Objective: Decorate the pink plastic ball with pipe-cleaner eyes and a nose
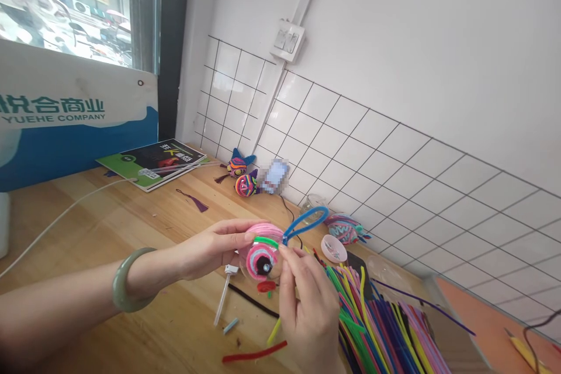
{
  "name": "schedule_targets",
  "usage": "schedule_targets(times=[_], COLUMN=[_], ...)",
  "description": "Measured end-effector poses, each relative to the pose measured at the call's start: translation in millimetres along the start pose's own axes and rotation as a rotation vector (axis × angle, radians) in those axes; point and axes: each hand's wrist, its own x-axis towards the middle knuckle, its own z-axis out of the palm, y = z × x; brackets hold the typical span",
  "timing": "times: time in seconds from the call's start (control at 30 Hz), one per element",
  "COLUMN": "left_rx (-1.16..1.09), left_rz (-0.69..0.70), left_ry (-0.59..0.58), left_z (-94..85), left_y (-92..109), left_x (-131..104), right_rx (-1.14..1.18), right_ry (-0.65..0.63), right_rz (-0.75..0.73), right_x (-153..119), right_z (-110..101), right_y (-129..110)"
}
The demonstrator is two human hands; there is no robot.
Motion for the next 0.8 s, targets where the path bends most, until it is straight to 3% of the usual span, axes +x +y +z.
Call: schedule_targets(times=[0.8], left_rx=[-0.005], left_rz=[0.042], left_ry=[0.061], left_z=[2.8], left_y=[2.2], left_x=[0.3], right_rx=[-0.036], right_ry=[0.002], right_rz=[-0.038], right_x=[0.9], right_z=[-0.9], right_y=[-6.9])
